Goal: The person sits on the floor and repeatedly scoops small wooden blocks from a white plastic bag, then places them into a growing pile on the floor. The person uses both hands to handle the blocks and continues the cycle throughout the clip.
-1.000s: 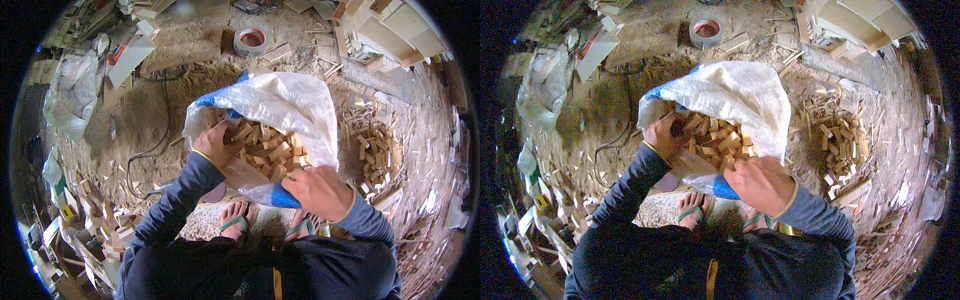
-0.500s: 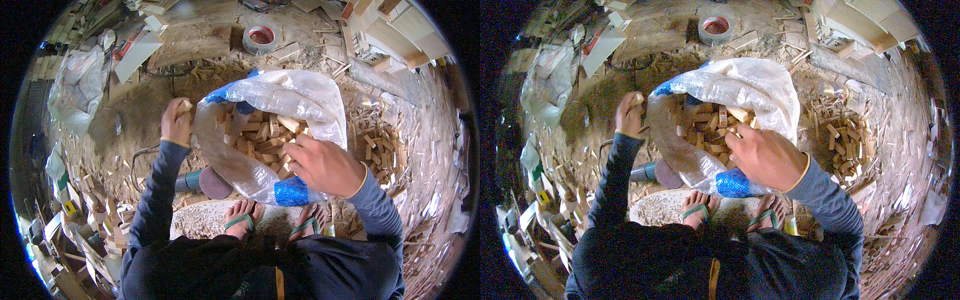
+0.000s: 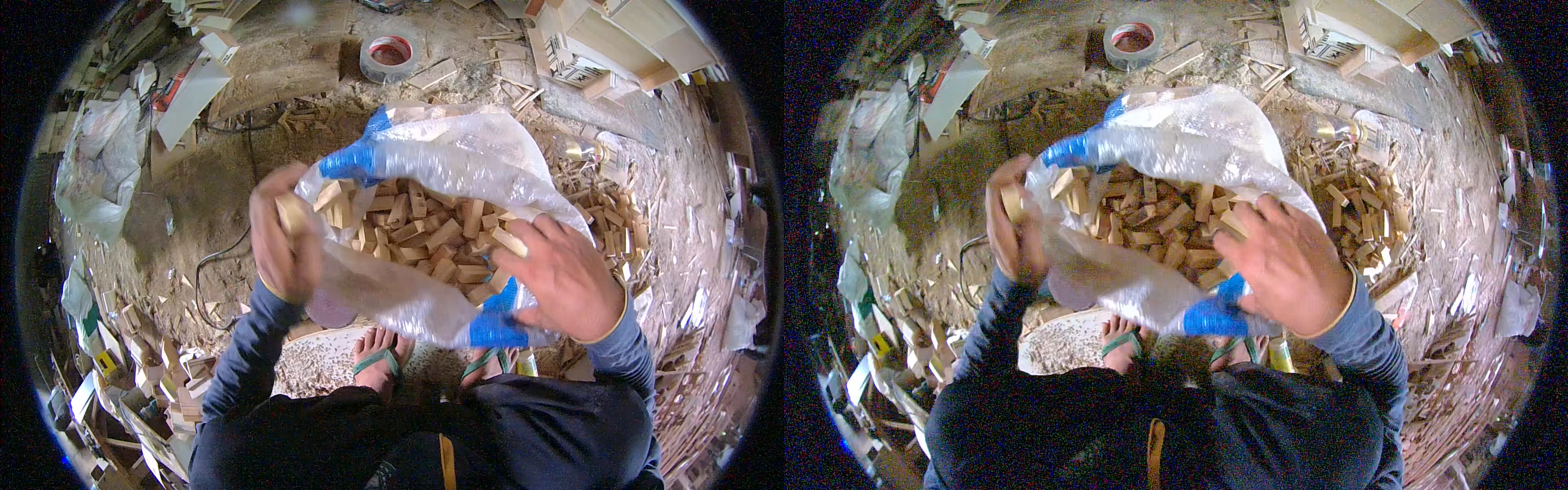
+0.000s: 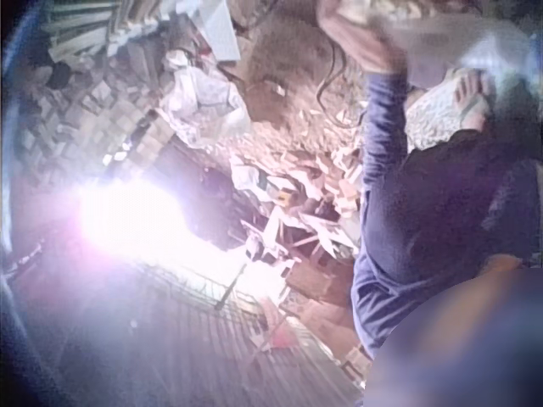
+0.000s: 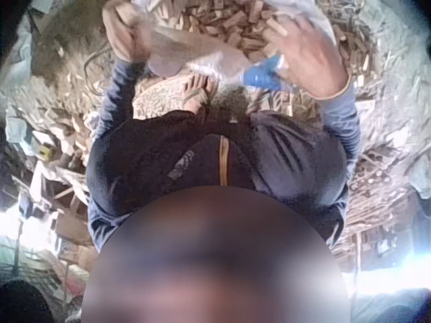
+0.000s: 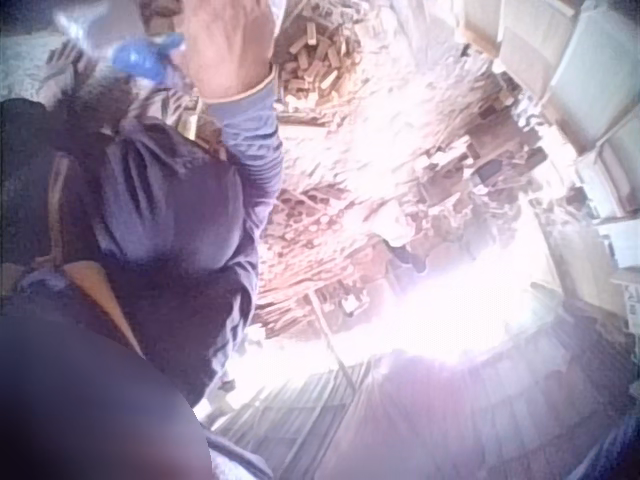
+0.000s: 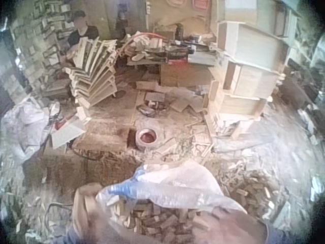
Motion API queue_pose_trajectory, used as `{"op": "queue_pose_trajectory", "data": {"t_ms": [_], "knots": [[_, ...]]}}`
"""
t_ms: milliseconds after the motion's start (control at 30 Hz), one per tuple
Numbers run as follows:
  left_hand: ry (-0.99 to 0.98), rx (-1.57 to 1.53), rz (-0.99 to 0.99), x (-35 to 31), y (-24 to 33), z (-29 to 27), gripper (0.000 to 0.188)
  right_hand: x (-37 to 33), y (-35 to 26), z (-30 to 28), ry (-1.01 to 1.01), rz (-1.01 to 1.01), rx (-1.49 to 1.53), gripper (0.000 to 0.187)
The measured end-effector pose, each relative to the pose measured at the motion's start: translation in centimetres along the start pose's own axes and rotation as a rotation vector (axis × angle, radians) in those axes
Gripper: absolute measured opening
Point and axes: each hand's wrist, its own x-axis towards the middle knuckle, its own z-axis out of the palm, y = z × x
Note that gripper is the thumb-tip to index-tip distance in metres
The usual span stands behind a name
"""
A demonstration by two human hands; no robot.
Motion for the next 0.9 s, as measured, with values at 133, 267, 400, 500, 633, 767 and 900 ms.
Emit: {"op": "queue_pose_trajectory", "data": {"t_ms": [133,267,400,500,633,767,900], "knots": [[-0.677,-0.016,0.562,0.4,6.1,1.1,0.029,0.2,-0.6,0.1,-0.049,-0.172,0.070,0.063],[-0.983,-0.063,0.418,-1.4,8.0,0.8,0.024,1.0,-0.1,0.9,0.089,-0.177,-0.029,0.034],[-1.294,-0.264,0.217,-3.6,8.8,-0.6,0.024,3.5,-0.5,3.8,0.189,-0.150,0.033,0.026],[-1.485,-0.189,0.083,-4.1,8.7,-0.5,0.032,7.3,-1.6,6.7,0.336,-0.155,-0.131,0.030],[-1.462,0.040,-0.097,-4.4,8.1,-0.4,0.032,8.8,-1.3,8.4,0.189,-0.139,-0.120,0.034],[-0.804,0.139,-0.056,-3.9,6.0,1.0,0.039,7.9,-0.4,8.4,0.136,-0.117,-0.001,0.037],[-0.929,0.412,0.049,-3.6,4.0,4.0,0.038,6.5,-0.2,7.7,0.398,-0.082,0.133,0.039]]}}
